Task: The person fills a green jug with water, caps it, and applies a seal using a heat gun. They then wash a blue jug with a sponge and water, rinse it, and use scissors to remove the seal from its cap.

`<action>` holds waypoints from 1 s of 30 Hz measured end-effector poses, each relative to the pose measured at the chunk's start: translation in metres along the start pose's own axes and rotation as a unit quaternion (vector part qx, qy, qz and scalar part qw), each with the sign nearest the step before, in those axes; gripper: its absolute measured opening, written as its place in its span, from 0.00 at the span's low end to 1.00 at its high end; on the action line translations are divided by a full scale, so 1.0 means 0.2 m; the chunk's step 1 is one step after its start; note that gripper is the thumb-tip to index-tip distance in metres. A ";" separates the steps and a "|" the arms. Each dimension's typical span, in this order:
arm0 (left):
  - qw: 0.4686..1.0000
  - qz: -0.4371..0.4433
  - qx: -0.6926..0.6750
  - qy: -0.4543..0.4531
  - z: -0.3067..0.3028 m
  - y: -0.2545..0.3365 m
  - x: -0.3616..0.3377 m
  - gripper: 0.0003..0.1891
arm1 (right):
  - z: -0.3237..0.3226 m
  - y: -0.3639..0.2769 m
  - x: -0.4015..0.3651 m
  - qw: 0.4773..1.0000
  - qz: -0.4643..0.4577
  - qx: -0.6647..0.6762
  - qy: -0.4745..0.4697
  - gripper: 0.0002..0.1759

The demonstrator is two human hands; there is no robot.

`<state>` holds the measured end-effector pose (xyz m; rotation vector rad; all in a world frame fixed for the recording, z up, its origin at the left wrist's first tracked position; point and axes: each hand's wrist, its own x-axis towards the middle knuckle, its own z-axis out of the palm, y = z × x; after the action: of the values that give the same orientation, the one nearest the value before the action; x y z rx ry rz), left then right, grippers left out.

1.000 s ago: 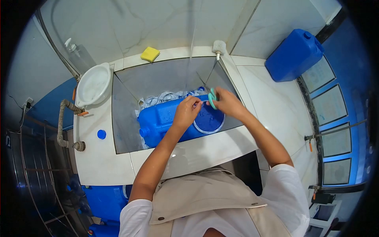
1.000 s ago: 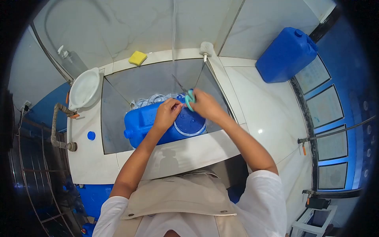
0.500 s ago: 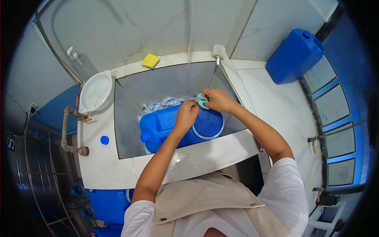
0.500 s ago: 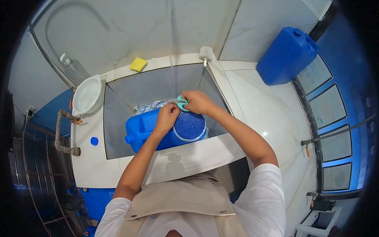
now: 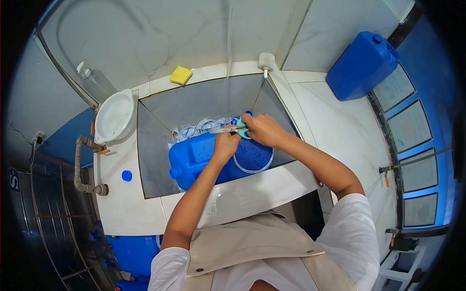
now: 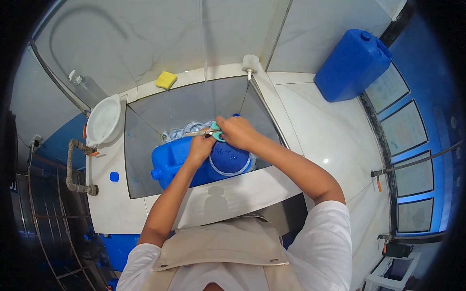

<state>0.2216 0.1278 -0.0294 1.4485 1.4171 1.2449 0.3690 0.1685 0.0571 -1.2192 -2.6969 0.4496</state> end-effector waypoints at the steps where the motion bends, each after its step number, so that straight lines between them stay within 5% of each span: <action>1: 0.999 -0.040 0.009 -0.003 -0.01 0.00 0.00 0.08 | 0.02 0.01 0.01 1.000 0.007 -0.005 0.009 0.15; 3: 0.997 -0.080 0.019 -0.004 -0.01 0.03 0.00 0.09 | 0.08 0.09 0.04 0.998 0.029 0.037 0.048 0.15; 11: 0.939 0.020 0.265 0.219 -0.17 -0.07 -0.01 0.07 | 0.26 0.43 -0.15 0.972 0.202 0.013 0.121 0.13; 17: 0.949 0.016 0.303 0.089 -0.18 0.05 -0.22 0.17 | 0.28 0.50 -0.33 0.939 0.273 -0.021 0.210 0.10; 19: 0.917 0.092 0.378 -0.087 -0.31 0.12 -0.33 0.24 | 0.26 0.55 -0.39 0.910 0.338 -0.018 0.238 0.12; 22: 0.874 0.062 0.457 -0.155 -0.35 0.15 -0.30 0.30 | 0.12 0.53 -0.42 0.887 0.353 -0.035 0.295 0.10; 26: 0.889 0.008 0.452 -0.072 -0.41 0.08 -0.15 0.32 | -0.09 0.55 -0.43 0.827 0.366 -0.068 0.422 0.11; 28: 0.909 0.014 0.414 0.051 -0.52 -0.07 -0.08 0.35 | -0.15 0.57 -0.43 0.824 0.367 -0.078 0.426 0.11; 30: 0.916 -0.035 0.397 0.056 -0.64 -0.11 -0.05 0.36 | -0.16 0.60 -0.42 0.834 0.364 -0.100 0.402 0.12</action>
<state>0.0942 0.1061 -0.0192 1.8265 2.1830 0.7203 0.5165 0.1871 0.0461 -1.9193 -1.5364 -0.2656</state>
